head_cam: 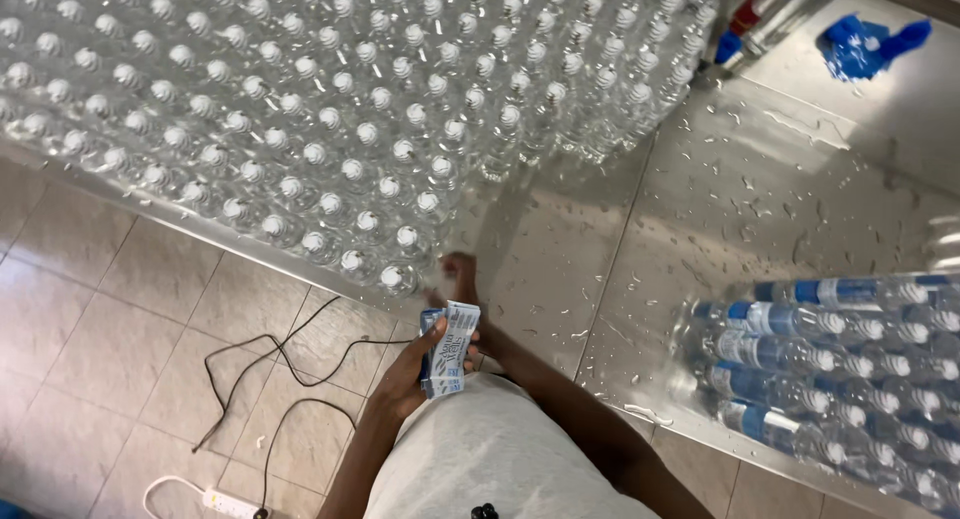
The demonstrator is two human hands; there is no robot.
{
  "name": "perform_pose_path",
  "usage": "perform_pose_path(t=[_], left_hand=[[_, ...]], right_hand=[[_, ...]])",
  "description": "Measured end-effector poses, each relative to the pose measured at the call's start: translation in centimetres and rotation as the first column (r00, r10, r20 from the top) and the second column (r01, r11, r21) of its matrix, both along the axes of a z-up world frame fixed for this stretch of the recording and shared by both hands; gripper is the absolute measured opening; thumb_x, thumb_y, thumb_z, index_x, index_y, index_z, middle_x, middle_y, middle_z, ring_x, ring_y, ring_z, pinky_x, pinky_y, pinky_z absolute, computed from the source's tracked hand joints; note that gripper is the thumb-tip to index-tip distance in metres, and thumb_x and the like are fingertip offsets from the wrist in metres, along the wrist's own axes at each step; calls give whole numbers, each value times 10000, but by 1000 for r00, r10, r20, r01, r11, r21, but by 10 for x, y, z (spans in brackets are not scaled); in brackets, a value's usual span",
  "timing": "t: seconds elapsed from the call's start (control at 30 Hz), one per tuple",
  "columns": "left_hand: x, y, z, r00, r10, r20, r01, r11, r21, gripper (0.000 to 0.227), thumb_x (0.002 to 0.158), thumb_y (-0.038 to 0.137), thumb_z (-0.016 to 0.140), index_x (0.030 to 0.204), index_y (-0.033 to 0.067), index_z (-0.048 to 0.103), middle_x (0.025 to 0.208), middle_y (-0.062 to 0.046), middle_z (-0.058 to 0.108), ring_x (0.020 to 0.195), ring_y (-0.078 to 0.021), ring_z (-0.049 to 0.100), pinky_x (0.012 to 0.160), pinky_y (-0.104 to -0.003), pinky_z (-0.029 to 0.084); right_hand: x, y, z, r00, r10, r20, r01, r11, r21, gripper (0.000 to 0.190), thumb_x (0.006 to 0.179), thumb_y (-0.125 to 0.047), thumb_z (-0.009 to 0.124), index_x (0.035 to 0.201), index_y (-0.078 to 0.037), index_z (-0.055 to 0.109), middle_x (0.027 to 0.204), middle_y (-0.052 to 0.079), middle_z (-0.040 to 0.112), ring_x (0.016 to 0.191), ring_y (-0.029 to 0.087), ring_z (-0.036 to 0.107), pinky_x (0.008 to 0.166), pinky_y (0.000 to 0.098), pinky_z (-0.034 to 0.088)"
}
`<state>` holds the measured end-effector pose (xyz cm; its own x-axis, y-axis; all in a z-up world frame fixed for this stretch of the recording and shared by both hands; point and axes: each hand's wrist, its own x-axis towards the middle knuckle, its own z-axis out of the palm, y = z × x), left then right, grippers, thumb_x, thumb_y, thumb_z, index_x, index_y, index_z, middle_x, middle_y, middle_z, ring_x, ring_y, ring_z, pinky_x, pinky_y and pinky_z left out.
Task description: The person repeatedly picks up clear plastic water bottles from a metal table, applies a white label to each bottle, and places the labeled bottles into a growing stack on the right side of the table. The person holds a stack of labels in their left hand while working.
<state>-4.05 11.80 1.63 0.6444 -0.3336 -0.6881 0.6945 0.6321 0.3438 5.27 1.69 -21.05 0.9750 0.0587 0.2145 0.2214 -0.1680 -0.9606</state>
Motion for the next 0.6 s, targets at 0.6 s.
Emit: perform_pose_path(t=[0.6], left_hand=[[24, -56, -9, 960, -277, -34, 275, 959, -65, 632, 996, 492, 760, 1279, -70, 698, 1065, -239, 776, 919, -312, 794, 825, -427, 677]], right_hand=[[-30, -138, 79, 861, -388, 328, 491, 801, -344, 747, 903, -215, 876, 1425, 84, 433, 1234, 260, 487, 1108, 487, 579, 956, 520, 535]])
